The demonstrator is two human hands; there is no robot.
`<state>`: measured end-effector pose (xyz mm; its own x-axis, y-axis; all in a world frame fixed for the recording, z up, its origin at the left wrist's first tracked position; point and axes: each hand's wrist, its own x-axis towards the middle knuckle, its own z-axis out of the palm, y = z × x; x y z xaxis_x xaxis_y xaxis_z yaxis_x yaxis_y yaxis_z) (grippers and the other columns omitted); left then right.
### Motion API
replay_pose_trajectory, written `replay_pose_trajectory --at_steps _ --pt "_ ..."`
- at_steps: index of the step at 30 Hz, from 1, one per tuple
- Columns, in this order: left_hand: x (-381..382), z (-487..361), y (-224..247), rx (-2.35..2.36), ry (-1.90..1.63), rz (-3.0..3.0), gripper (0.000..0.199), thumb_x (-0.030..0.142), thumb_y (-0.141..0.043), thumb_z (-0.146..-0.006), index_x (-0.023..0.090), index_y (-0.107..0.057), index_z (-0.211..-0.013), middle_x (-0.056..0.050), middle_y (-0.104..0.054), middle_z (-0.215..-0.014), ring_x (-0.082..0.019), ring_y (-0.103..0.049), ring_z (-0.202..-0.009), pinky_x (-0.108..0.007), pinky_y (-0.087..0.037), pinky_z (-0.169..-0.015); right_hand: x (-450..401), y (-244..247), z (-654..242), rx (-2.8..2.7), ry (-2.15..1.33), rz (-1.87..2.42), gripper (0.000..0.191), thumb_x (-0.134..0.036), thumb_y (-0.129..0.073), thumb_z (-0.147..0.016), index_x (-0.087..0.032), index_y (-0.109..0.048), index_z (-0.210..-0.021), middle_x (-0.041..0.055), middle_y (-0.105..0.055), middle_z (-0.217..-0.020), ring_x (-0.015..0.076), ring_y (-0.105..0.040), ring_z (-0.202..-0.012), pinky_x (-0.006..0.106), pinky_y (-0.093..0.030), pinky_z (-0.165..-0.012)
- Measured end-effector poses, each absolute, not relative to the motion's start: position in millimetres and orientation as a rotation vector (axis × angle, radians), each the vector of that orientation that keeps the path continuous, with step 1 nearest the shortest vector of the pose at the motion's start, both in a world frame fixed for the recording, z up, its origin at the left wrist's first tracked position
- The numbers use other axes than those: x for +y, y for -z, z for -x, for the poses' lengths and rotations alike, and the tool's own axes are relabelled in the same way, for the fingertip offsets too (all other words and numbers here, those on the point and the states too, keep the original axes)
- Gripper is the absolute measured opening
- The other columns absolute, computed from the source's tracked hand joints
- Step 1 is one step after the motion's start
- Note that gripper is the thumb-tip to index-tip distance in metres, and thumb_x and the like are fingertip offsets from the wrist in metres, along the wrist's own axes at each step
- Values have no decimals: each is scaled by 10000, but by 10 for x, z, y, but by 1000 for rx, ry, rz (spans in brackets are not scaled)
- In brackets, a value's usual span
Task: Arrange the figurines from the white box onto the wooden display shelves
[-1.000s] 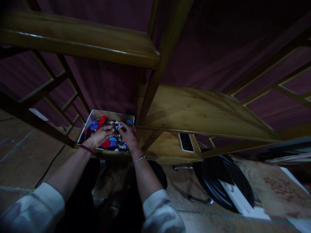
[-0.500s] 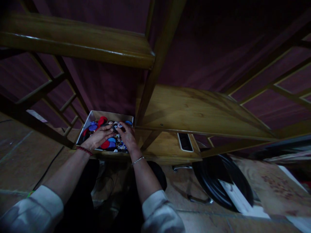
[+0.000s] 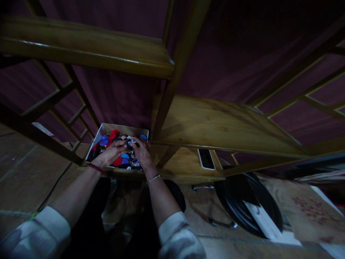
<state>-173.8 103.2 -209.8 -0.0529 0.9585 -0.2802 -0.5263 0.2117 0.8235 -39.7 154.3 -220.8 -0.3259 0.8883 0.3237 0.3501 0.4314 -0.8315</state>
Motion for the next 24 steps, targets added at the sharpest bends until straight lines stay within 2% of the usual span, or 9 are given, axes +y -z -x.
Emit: replay_pose_trajectory --at_steps 16,24 --pt "1061 1739 2148 997 -1302 -547 148 16 -614 -671 104 -655 -782 -55 -655 -824 -130 -610 -784 -263 -500 -775 1540 2167 384 -1892 -853 1019 205 -207 -554 -770 -232 -658 -945 23 -651 -925 146 -587 -847 256 -449 -817" --pt "1055 1747 2149 955 -1302 -548 150 34 -643 -650 110 -662 -779 -66 -660 -827 -155 -614 -830 -312 -487 -829 1530 2096 358 -1950 -830 962 199 -210 -519 -796 -227 -657 -938 24 -651 -922 145 -586 -853 254 -441 -807"
